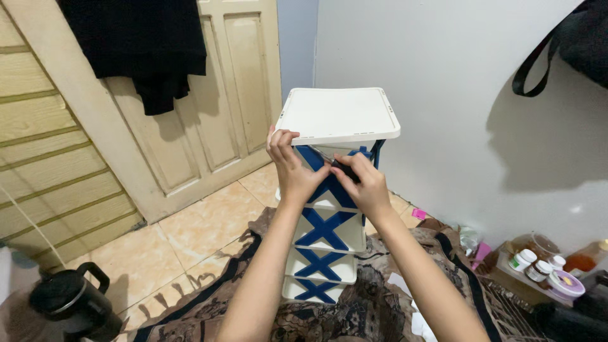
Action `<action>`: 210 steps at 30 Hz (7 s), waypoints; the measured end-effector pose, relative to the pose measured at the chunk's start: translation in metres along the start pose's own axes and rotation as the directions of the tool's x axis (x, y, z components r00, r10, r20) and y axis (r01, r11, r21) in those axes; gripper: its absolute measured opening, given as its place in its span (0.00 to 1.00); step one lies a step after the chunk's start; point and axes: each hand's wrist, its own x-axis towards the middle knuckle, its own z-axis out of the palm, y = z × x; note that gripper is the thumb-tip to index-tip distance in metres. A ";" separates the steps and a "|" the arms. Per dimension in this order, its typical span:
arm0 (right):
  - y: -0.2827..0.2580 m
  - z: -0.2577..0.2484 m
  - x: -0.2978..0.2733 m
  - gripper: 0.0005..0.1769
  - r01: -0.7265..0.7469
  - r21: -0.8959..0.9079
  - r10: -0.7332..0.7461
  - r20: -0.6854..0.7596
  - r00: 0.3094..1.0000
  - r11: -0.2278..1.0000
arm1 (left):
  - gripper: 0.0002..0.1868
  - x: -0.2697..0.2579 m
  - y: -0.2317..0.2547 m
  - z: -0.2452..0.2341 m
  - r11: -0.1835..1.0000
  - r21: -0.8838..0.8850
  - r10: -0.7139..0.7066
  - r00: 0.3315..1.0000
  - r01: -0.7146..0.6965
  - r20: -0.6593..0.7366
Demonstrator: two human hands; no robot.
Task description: The person uses a screwdriver to remove screws from a white and blue plastic shelving unit. They detach the top shelf and continue unscrewing joints to separate the frame components.
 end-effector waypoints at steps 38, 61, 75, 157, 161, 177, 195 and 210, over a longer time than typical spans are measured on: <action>-0.006 -0.024 -0.022 0.15 -0.178 -0.201 0.170 -0.058 0.984 0.963 | 0.50 0.002 -0.019 -0.011 0.993 0.097 0.055 0.986 -0.071 0.158; 0.149 0.007 -0.143 0.32 -0.686 0.485 0.828 -0.169 0.535 0.542 | 0.42 -0.114 0.000 -0.018 0.546 -0.134 -0.729 0.547 0.827 0.410; 0.236 0.035 -0.094 0.06 -0.689 0.681 0.911 0.081 0.405 0.246 | 0.52 -0.157 0.161 -0.028 0.789 -0.097 -0.542 0.762 0.606 0.355; -0.059 -0.067 -0.050 0.12 -0.201 -0.276 0.175 -0.119 0.977 0.940 | 0.33 0.019 0.006 -0.052 0.911 0.219 0.318 0.934 -0.349 0.162; -0.046 -0.073 -0.052 0.10 -0.232 -0.213 0.220 -0.082 0.972 0.949 | 0.32 0.018 0.005 -0.050 0.914 0.225 0.304 0.936 -0.339 0.177; -0.015 -0.023 -0.086 0.20 -0.294 -0.117 0.271 -0.180 0.946 0.949 | 0.34 0.020 0.005 -0.052 0.912 0.224 0.316 0.936 -0.345 0.157; -0.005 -0.034 -0.086 0.18 -0.546 0.136 0.561 -0.124 0.818 0.827 | 0.34 0.017 0.008 -0.051 0.908 0.233 0.321 0.936 -0.347 0.143; 0.070 -0.010 -0.107 0.33 -0.837 0.099 0.840 0.013 0.543 0.539 | 0.34 0.017 0.009 -0.053 0.909 0.230 0.322 0.936 -0.347 0.140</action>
